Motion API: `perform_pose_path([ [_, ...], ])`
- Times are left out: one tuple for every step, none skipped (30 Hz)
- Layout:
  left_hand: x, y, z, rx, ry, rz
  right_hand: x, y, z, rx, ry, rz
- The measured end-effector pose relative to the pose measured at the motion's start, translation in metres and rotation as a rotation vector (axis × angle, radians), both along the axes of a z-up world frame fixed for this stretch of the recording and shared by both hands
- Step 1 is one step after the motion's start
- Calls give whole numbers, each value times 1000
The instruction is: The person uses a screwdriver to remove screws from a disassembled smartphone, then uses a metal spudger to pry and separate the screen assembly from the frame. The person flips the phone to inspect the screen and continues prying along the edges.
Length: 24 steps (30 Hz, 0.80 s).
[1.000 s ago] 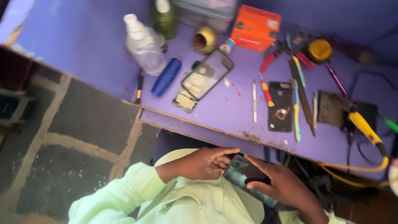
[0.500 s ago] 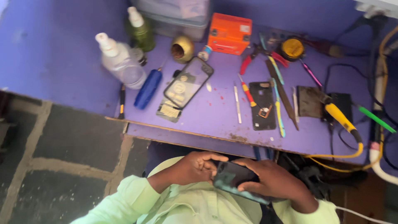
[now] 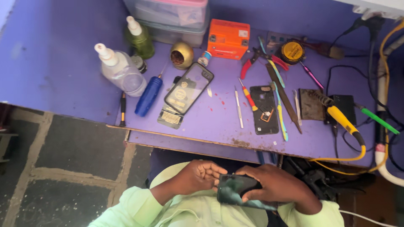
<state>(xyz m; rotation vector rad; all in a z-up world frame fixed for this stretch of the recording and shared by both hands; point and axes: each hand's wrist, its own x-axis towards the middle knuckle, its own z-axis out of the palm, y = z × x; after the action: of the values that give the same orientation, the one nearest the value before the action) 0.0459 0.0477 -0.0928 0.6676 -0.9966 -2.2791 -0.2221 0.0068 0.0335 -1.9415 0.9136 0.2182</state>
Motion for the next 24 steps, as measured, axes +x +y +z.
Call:
perform_pose_path([
  [2,2,-1,20,-14,-7,1,2,-1,27,26,-6],
  [3,4,-2,41,-27,-10,1,3,-3,54,55,-8],
  [5,6,-3,63,-39,-13,2,6,-5,46,19,-18],
  [7,7,-4,61,-21,-26,3,8,-7,37,-17,-14],
  [9,10,-5,60,-2,-39,6,10,-9,29,-52,-11],
  [11,13,-7,57,19,-49,8,13,-11,47,-37,-19],
  [11,16,-8,58,3,-43,11,16,-14,63,-21,-28],
  [11,20,-9,60,-14,-45,12,20,-16,80,-4,-46],
  [11,23,-11,62,-30,-46,13,23,-17,117,32,-70],
  [12,25,-11,65,-39,-41,15,26,-19,156,66,-103],
  [12,26,-12,68,-48,-35,15,25,-21,194,101,-135],
  [13,28,-13,74,-57,-40,15,26,-22,192,83,-133],
  [13,28,-13,76,-52,-36,15,26,-24,191,66,-131],
  [12,29,-14,80,-47,-38,15,27,-24,191,49,-135],
  [12,30,-14,84,-42,-39,14,28,-25,207,65,-138],
  [12,31,-14,90,-31,-49,13,28,-25,222,80,-140],
  [12,32,-14,96,-19,-58,13,28,-25,236,95,-143],
  [12,33,-14,101,-8,-65,13,28,-25,237,97,-133],
  [12,33,-14,95,0,-66,13,29,-24,238,98,-123],
  [11,35,-14,90,7,-66,13,29,-24,240,99,-111],
  [10,36,-14,84,15,-66,14,30,-24,249,77,-126],
  [10,36,-14,76,1,-63,13,29,-24,256,56,-139],
  [9,35,-15,68,-13,-61,13,29,-25,264,34,-153],
  [8,36,-15,65,-27,-61,12,30,-25,253,64,-153],
])
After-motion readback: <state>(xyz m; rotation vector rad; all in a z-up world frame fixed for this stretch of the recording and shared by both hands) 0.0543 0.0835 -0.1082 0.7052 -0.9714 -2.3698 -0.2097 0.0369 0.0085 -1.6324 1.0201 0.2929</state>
